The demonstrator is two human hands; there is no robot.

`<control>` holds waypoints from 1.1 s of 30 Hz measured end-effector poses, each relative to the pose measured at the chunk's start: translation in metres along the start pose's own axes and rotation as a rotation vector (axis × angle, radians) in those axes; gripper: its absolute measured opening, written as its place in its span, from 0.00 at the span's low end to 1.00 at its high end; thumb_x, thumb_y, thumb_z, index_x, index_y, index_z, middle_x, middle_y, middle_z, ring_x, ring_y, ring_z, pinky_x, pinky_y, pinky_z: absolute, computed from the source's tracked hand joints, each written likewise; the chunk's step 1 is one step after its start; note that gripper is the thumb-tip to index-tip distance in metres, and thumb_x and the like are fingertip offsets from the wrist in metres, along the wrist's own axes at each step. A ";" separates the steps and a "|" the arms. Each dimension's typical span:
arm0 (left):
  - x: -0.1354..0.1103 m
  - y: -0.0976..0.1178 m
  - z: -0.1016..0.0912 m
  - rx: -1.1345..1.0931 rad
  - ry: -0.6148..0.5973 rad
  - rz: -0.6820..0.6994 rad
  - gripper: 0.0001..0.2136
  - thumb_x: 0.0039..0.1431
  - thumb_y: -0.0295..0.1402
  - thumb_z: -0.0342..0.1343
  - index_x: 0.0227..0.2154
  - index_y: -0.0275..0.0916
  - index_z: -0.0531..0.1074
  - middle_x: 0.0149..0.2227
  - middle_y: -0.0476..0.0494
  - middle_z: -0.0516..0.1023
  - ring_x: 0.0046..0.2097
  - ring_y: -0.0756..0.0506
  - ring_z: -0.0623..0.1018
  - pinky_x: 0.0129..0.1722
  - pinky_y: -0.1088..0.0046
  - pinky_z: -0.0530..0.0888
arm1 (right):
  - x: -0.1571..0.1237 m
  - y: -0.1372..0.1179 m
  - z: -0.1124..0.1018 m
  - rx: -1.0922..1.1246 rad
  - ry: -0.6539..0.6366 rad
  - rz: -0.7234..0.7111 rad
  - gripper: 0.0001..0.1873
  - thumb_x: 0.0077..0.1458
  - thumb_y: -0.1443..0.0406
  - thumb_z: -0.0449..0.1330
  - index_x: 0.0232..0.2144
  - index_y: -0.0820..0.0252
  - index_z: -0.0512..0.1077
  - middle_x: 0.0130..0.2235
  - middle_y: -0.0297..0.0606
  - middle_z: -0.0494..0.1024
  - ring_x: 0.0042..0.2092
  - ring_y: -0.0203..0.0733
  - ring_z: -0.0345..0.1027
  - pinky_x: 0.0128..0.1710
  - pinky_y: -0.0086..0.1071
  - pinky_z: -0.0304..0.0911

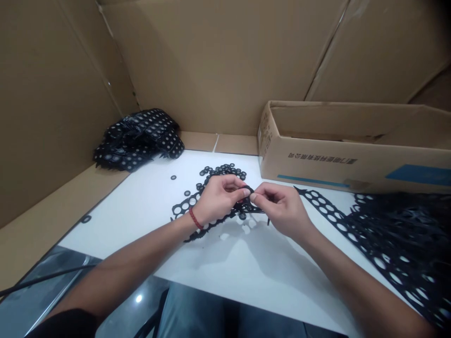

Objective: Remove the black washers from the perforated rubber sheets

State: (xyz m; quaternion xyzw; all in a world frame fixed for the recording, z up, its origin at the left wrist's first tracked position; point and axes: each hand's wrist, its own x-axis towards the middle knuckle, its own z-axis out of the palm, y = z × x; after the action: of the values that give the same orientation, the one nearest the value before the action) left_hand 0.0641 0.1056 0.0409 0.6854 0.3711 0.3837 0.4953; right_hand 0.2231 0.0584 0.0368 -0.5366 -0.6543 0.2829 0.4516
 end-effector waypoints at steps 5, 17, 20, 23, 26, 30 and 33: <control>0.007 0.001 -0.015 -0.056 -0.194 0.066 0.07 0.51 0.34 0.59 0.27 0.35 0.74 0.32 0.45 0.75 0.35 0.50 0.73 0.39 0.73 0.70 | 0.007 0.001 -0.010 0.150 -0.119 0.020 0.12 0.50 0.61 0.58 0.20 0.60 0.67 0.20 0.29 0.61 0.23 0.31 0.51 0.22 0.28 0.48; 0.008 -0.002 -0.021 -0.192 -0.276 0.094 0.07 0.49 0.35 0.62 0.24 0.35 0.75 0.32 0.45 0.73 0.34 0.51 0.71 0.36 0.74 0.70 | 0.007 -0.004 -0.015 0.150 -0.220 0.018 0.12 0.52 0.60 0.58 0.21 0.61 0.68 0.20 0.29 0.63 0.22 0.30 0.51 0.22 0.27 0.49; 0.007 -0.001 -0.021 -0.040 -0.154 0.088 0.07 0.48 0.34 0.63 0.25 0.35 0.76 0.32 0.43 0.77 0.35 0.49 0.74 0.36 0.73 0.72 | 0.005 -0.007 -0.013 -0.028 -0.164 0.002 0.10 0.53 0.62 0.56 0.22 0.60 0.68 0.22 0.30 0.67 0.25 0.32 0.57 0.24 0.27 0.53; 0.005 -0.002 -0.017 0.069 -0.089 0.067 0.08 0.48 0.35 0.62 0.29 0.35 0.78 0.30 0.44 0.80 0.32 0.48 0.76 0.33 0.74 0.73 | 0.004 -0.009 -0.012 -0.144 -0.047 -0.065 0.05 0.52 0.64 0.57 0.27 0.59 0.70 0.26 0.32 0.72 0.28 0.35 0.64 0.28 0.28 0.58; 0.002 -0.003 -0.013 0.161 -0.065 0.144 0.07 0.51 0.33 0.61 0.30 0.36 0.79 0.30 0.45 0.81 0.33 0.48 0.78 0.34 0.75 0.74 | 0.003 -0.009 -0.010 -0.219 0.007 -0.172 0.04 0.53 0.66 0.56 0.28 0.58 0.71 0.28 0.34 0.75 0.30 0.36 0.66 0.31 0.28 0.60; -0.003 -0.003 -0.008 0.322 0.020 0.333 0.06 0.53 0.30 0.58 0.31 0.37 0.79 0.32 0.45 0.81 0.34 0.49 0.78 0.37 0.74 0.74 | 0.000 -0.004 -0.005 -0.446 0.117 -0.377 0.06 0.56 0.69 0.54 0.28 0.59 0.68 0.27 0.35 0.73 0.28 0.36 0.64 0.31 0.29 0.59; -0.007 -0.002 -0.004 0.420 0.092 0.468 0.06 0.55 0.28 0.55 0.31 0.36 0.78 0.30 0.44 0.80 0.31 0.49 0.77 0.33 0.75 0.73 | -0.001 0.000 0.000 -0.610 0.207 -0.549 0.06 0.56 0.71 0.51 0.28 0.60 0.65 0.27 0.37 0.71 0.28 0.37 0.62 0.30 0.30 0.56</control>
State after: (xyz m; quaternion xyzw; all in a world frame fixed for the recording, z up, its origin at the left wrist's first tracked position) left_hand 0.0578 0.1017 0.0384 0.8213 0.2964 0.4330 0.2238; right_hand 0.2231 0.0573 0.0361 -0.4771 -0.7779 -0.1100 0.3938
